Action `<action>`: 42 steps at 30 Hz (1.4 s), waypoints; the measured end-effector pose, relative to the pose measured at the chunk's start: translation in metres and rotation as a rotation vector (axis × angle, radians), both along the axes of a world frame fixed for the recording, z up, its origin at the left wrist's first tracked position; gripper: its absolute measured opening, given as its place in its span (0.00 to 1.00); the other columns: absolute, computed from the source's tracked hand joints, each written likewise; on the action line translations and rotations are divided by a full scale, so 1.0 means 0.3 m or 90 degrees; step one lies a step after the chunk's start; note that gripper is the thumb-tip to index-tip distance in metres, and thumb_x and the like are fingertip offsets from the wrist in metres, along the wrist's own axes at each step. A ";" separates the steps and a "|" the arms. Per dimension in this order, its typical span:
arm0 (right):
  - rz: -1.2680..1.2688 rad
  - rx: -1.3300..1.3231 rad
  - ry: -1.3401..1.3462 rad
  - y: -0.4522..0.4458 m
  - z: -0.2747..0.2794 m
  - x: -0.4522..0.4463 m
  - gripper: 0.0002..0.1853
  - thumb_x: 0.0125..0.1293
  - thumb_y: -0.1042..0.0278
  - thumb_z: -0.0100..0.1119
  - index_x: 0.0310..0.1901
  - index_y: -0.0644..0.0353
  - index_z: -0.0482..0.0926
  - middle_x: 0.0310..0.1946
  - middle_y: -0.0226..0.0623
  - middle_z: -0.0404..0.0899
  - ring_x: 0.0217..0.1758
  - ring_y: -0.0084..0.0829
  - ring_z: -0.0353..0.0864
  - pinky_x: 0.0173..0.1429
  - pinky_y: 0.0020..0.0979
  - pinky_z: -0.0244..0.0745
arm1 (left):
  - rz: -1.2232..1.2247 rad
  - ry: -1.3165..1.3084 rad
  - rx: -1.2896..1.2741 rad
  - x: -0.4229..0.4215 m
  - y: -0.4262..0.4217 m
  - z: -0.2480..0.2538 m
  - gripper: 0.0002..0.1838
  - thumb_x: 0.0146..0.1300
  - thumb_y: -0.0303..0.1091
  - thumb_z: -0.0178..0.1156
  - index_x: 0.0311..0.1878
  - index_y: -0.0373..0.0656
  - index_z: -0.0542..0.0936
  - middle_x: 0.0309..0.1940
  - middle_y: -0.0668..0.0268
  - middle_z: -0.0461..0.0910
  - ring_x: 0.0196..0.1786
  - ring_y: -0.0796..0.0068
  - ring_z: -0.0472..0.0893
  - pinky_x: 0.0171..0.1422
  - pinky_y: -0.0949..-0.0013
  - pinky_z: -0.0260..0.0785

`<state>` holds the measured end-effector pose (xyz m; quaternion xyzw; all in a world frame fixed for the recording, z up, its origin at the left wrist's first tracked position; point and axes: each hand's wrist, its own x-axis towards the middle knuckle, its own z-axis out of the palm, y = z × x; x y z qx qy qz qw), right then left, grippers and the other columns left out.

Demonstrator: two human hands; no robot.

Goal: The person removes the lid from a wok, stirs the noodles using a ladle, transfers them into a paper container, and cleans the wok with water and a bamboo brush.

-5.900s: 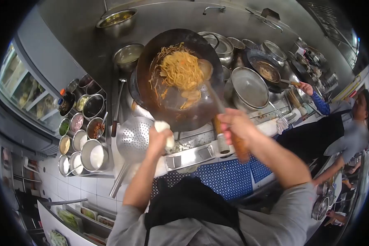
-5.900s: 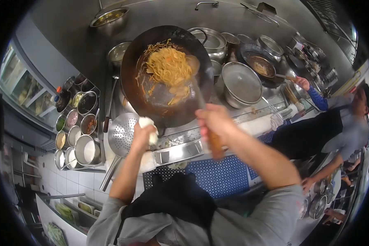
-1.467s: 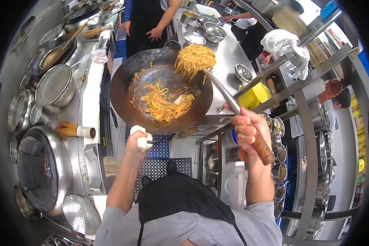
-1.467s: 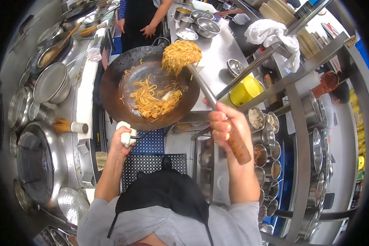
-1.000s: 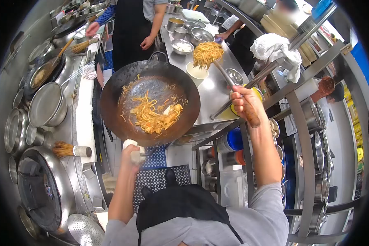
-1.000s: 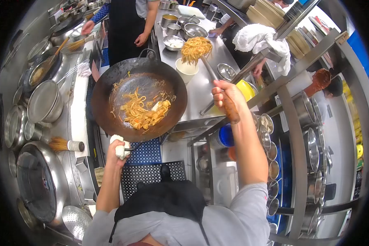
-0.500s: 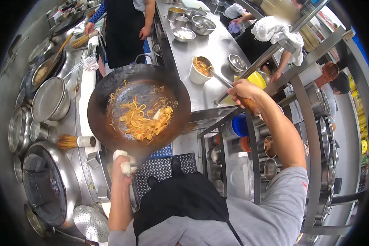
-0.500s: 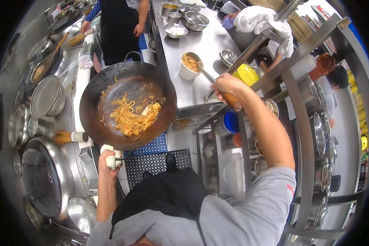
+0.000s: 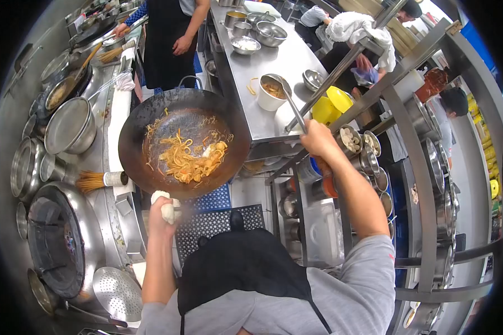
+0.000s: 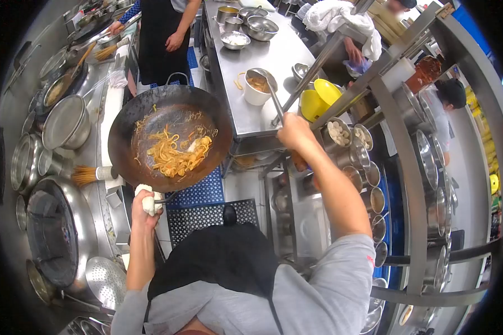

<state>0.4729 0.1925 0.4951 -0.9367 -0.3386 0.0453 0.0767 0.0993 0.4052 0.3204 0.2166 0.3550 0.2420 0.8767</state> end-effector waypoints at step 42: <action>-0.087 0.485 0.648 -0.138 -0.308 -0.328 0.17 0.73 0.62 0.54 0.59 0.59 0.73 0.18 0.26 0.69 0.10 0.18 0.65 0.11 0.22 0.62 | -0.009 -0.046 0.020 0.131 -0.024 -0.003 0.07 0.54 0.31 0.59 0.35 0.42 0.74 0.21 0.63 0.77 0.18 0.69 0.77 0.14 0.69 0.68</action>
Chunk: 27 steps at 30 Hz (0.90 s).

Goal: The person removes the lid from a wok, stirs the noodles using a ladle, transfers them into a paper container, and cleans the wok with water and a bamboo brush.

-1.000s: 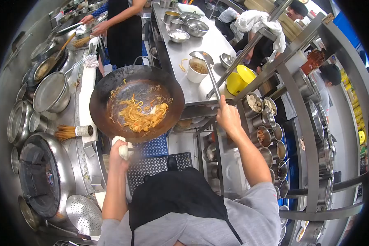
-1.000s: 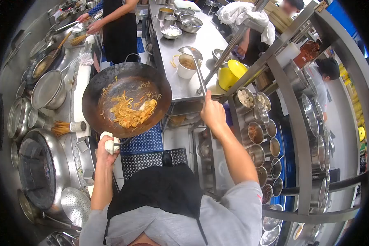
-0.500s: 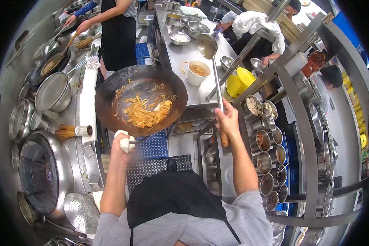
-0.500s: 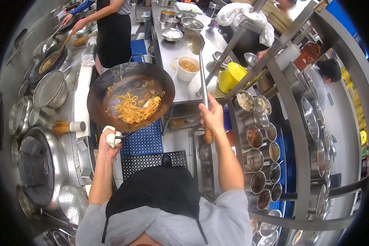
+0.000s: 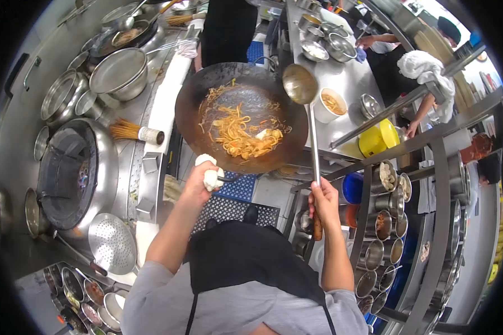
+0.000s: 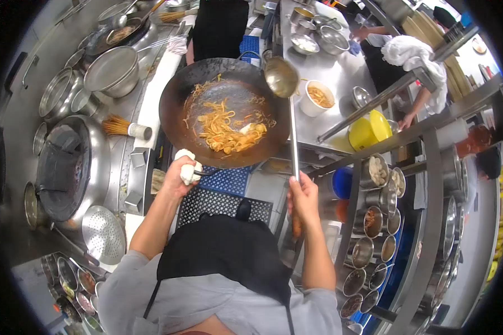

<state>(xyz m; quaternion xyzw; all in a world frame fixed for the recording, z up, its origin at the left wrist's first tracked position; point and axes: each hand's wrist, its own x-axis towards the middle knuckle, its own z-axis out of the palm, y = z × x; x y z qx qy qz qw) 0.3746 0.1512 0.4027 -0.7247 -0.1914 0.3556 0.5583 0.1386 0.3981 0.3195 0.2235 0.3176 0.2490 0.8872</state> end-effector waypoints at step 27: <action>0.291 -0.205 -0.659 0.085 0.036 -0.263 0.28 0.65 0.68 0.59 0.67 0.59 0.68 0.28 0.58 0.80 0.32 0.60 0.80 0.39 0.54 0.74 | 0.123 0.048 0.145 -0.264 -0.052 0.160 0.08 0.50 0.22 0.56 0.36 0.38 0.75 0.26 0.66 0.77 0.25 0.75 0.78 0.27 0.70 0.72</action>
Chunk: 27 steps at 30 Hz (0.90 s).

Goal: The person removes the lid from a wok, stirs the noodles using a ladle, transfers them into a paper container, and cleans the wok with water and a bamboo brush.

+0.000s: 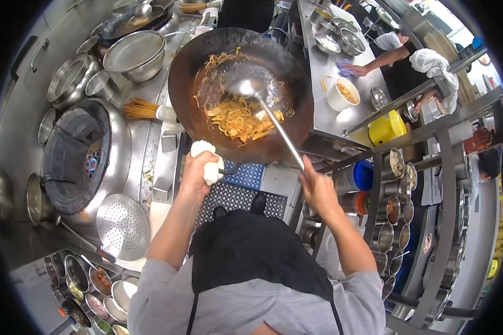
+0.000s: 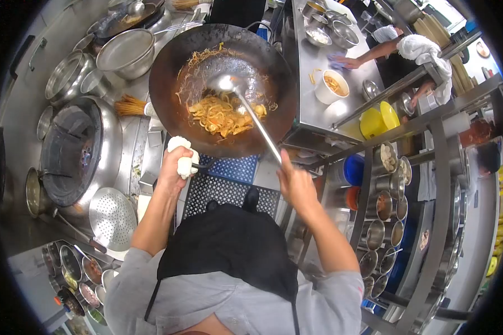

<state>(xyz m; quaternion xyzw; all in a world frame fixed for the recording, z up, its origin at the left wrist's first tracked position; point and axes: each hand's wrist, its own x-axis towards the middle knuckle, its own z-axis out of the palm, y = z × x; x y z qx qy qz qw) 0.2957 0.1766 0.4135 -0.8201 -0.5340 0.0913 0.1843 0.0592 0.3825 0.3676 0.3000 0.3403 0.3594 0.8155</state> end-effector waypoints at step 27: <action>0.006 0.025 1.384 0.058 0.170 -0.125 0.28 0.76 0.57 0.48 0.73 0.51 0.57 0.20 0.28 0.65 0.12 0.16 0.62 0.11 0.21 0.62 | 0.182 0.111 0.085 0.125 -0.048 -0.142 0.14 0.44 0.19 0.59 0.37 0.37 0.74 0.29 0.65 0.76 0.27 0.73 0.78 0.29 0.69 0.72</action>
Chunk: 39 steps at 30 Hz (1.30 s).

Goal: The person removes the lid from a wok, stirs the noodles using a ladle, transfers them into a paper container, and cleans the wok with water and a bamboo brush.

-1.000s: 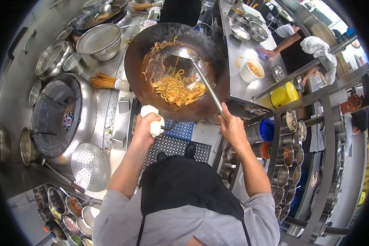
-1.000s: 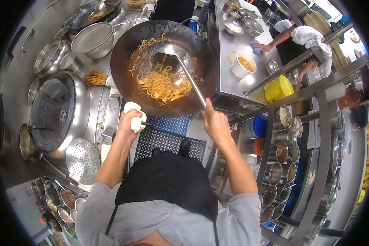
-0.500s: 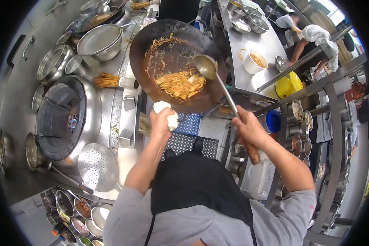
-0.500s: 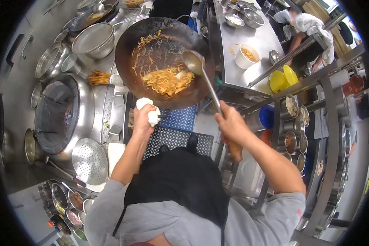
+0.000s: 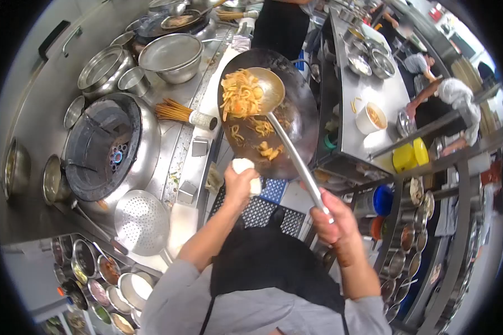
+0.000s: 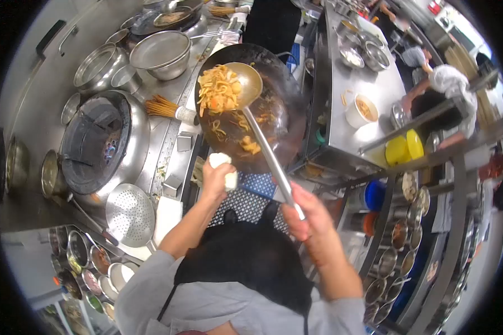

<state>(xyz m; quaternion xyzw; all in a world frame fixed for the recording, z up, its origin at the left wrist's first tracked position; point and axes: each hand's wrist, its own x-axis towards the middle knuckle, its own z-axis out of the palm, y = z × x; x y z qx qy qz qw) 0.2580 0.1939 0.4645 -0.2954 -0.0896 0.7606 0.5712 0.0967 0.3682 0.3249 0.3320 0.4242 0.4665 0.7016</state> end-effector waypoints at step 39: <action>-0.474 -0.010 -0.294 -0.151 0.114 0.707 0.23 0.76 0.55 0.49 0.67 0.53 0.65 0.20 0.22 0.65 0.13 0.13 0.63 0.13 0.19 0.63 | -0.305 -0.243 -0.292 0.328 0.168 0.065 0.05 0.56 0.33 0.56 0.35 0.46 0.75 0.20 0.60 0.78 0.16 0.69 0.76 0.13 0.71 0.66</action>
